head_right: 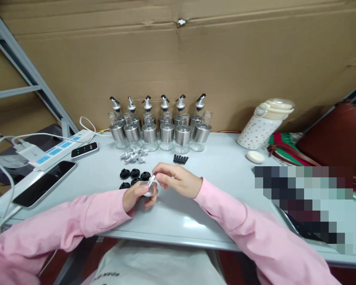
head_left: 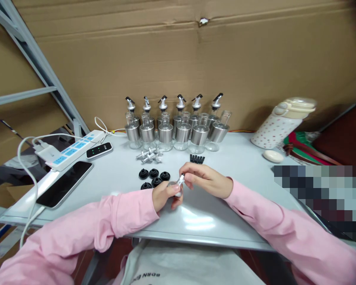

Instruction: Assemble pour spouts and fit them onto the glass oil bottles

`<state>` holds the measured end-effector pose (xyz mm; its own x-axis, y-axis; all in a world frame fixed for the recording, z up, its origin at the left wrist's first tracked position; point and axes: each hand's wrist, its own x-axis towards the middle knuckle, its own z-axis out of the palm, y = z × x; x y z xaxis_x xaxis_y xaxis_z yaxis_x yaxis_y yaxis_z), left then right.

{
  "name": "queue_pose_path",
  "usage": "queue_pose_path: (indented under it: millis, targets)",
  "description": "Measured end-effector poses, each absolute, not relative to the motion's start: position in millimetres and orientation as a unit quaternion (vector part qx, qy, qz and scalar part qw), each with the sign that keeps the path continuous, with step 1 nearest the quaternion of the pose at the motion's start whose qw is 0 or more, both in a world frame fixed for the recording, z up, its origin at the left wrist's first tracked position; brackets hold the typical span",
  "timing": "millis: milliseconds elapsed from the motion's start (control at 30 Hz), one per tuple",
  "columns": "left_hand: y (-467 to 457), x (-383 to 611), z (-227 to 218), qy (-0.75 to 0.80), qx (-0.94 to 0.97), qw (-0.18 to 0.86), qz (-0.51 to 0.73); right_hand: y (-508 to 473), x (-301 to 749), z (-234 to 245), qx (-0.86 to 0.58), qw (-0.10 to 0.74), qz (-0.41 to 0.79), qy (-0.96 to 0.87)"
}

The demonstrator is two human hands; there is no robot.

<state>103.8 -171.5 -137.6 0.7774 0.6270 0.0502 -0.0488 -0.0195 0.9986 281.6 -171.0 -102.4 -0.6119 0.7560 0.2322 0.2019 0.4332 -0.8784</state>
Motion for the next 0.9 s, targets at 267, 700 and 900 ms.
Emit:
queue_pose_path:
  millis: [267,700,900]
  targets:
    - [-172,103,-138,0.225,0.661,0.676,0.235,-177,280,-99,-0.302,0.309,0.436,-0.789]
    - [-171,101,-145,0.224,0.715,0.617,0.242,-165,304,-84,-0.366,0.43,0.407,-0.718]
    - [-172,101,-144,0.218,0.714,0.617,0.249,-150,338,-77,-0.468,0.383,0.388,-0.696]
